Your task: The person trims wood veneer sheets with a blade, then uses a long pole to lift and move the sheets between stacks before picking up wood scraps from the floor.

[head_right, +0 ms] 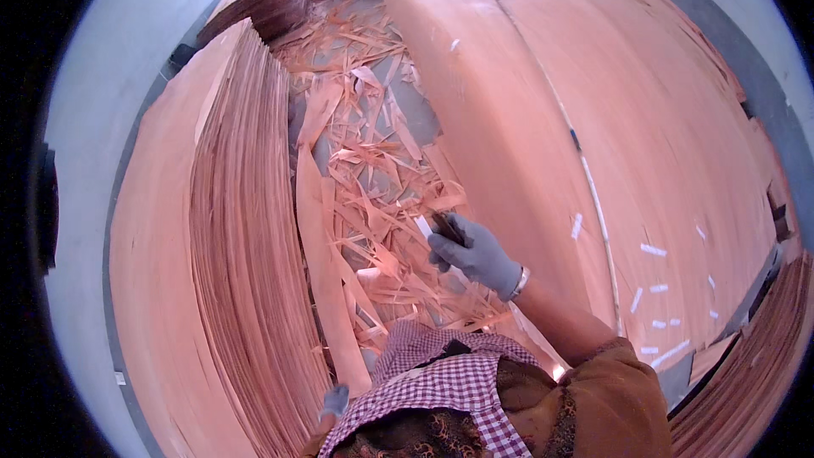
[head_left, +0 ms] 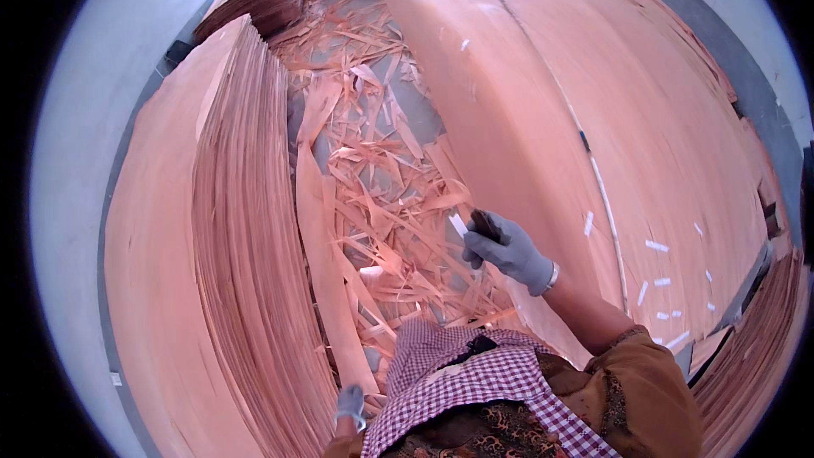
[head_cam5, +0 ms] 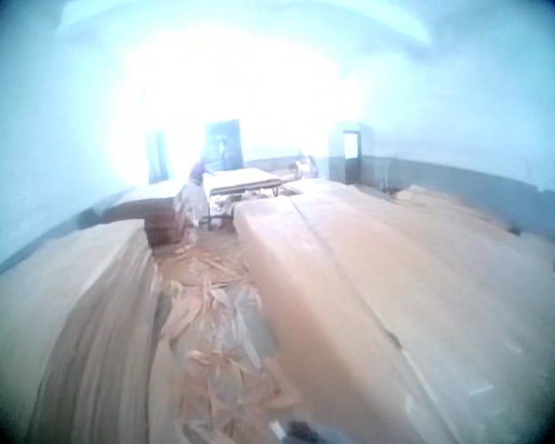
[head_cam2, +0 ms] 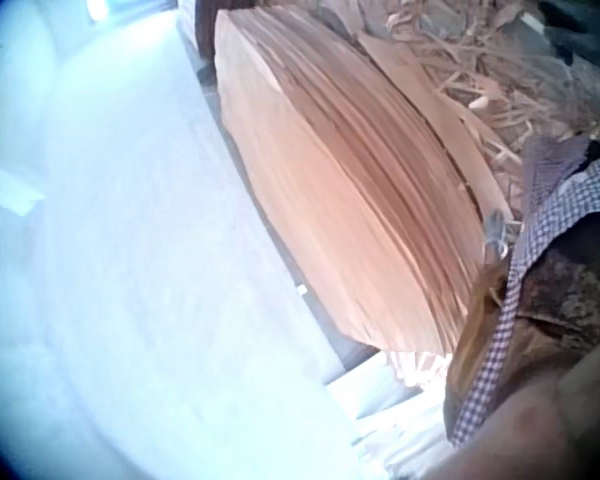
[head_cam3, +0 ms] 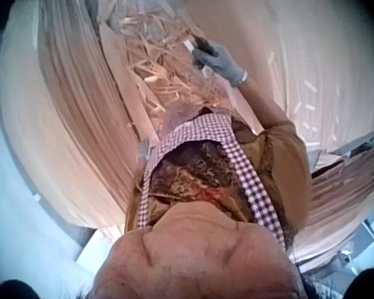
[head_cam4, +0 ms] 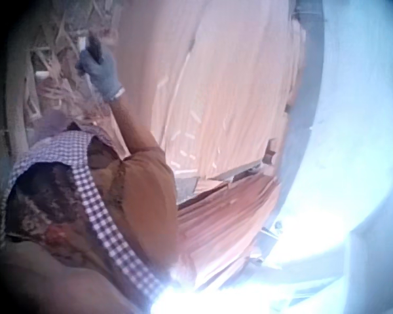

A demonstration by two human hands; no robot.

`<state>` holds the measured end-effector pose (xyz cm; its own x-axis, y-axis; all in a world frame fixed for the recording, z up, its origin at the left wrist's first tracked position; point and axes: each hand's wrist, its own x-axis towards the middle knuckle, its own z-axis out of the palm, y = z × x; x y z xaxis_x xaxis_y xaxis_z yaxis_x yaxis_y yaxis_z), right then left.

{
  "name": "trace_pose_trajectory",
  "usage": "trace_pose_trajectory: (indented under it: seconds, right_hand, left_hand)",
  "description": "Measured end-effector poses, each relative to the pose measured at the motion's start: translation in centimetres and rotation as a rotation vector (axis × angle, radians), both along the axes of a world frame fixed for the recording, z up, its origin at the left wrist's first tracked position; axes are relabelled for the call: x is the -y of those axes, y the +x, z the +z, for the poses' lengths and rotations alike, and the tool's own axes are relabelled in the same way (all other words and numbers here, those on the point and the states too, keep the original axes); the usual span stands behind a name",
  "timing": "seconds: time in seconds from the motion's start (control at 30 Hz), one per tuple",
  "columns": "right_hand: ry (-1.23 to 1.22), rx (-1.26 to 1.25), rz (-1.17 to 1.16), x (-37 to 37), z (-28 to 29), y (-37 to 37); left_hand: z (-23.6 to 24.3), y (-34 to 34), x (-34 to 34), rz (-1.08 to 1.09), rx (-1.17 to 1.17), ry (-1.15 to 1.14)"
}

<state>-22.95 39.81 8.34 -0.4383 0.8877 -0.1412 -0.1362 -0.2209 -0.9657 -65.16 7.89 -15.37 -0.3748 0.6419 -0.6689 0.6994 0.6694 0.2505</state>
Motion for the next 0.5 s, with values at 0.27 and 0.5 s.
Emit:
trace_pose_trajectory:
  seconds: [0.27,0.5]
  right_hand:
    - [0.125,0.216,0.049,-17.5,-3.4,-9.2]
    - [0.086,0.27,0.048,-31.5,-1.4,-17.5]
  left_hand:
    - [-5.7,-8.8,-15.2,0.201,0.059,-0.29]
    - [-6.7,-19.4,-39.9,0.051,0.02,0.045]
